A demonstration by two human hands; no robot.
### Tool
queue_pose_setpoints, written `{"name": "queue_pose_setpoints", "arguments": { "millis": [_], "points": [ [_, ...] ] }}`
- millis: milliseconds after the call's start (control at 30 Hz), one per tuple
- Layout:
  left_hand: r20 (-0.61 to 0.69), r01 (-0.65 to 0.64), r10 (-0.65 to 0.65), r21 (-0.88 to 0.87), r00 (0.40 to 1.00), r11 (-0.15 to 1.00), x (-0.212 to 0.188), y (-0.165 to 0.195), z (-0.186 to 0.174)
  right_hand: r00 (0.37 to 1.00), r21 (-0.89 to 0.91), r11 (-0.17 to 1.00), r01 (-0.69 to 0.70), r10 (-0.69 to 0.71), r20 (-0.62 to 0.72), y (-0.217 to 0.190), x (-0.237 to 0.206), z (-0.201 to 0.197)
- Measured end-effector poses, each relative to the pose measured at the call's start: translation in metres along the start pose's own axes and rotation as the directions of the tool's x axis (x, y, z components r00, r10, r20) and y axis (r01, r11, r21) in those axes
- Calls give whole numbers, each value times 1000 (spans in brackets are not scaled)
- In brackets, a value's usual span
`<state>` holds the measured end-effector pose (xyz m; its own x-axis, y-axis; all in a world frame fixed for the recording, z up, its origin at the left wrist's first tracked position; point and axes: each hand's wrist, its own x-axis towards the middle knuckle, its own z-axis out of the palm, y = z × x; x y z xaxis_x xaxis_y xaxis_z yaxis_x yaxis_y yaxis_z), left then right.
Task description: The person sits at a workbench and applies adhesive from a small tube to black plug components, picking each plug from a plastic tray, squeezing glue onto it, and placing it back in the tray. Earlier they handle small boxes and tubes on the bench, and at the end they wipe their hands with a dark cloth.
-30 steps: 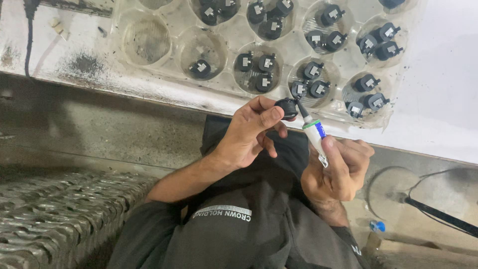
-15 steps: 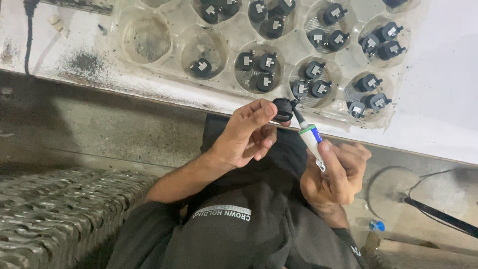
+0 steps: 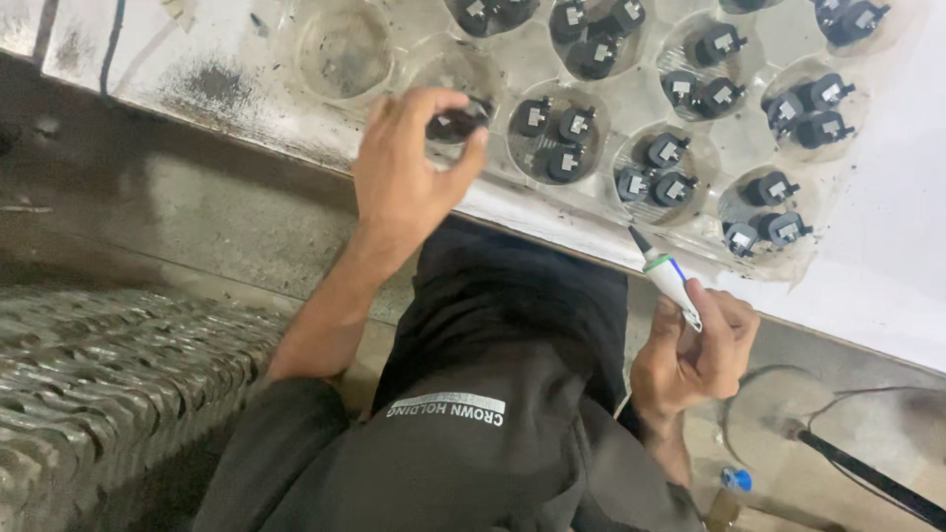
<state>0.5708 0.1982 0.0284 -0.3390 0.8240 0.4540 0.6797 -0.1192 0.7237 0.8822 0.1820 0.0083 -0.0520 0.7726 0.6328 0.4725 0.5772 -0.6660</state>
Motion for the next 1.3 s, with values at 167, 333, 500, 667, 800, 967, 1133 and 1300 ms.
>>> {"name": "queue_pose_setpoints", "arguments": {
  "millis": [167, 333, 500, 667, 800, 967, 1133, 1300],
  "points": [
    [-30, -100, 139, 548, 990, 831, 28, -29, 13, 997, 113, 991, -69, 72, -23, -3, 2, 4],
    [-4, -96, 119, 566, 993, 819, 25, -35, 6, 987, 215, 976, -48, 79, -142, 1, 3, 8],
    [219, -34, -106, 553, 970, 832, 23, -27, -8, 890, 774, 552, -310, 455, 32, 23, 9, 3],
    [106, -71, 63, 73, 992, 995, 15, 11, -14, 908, 697, 644, -316, 418, 26, 12, 5, 14],
    [169, 38, 45, -461, 985, 887, -36, 75, 19, 960, 575, 796, -191, 275, -60, -11, 6, 34],
    [568, 381, 172, -716, 805, 584, -78, 101, 51, 990, 405, 909, -101, 131, -48, -23, 22, 16],
    [577, 384, 224, -738, 786, 555, -65, 79, 54, 986, 361, 920, -153, 168, -9, -30, 32, 12],
    [509, 509, -32, -855, 860, 95, -38, 63, 48, 992, 174, 979, 105, -92, -82, -35, 37, 17]
  ]
}}
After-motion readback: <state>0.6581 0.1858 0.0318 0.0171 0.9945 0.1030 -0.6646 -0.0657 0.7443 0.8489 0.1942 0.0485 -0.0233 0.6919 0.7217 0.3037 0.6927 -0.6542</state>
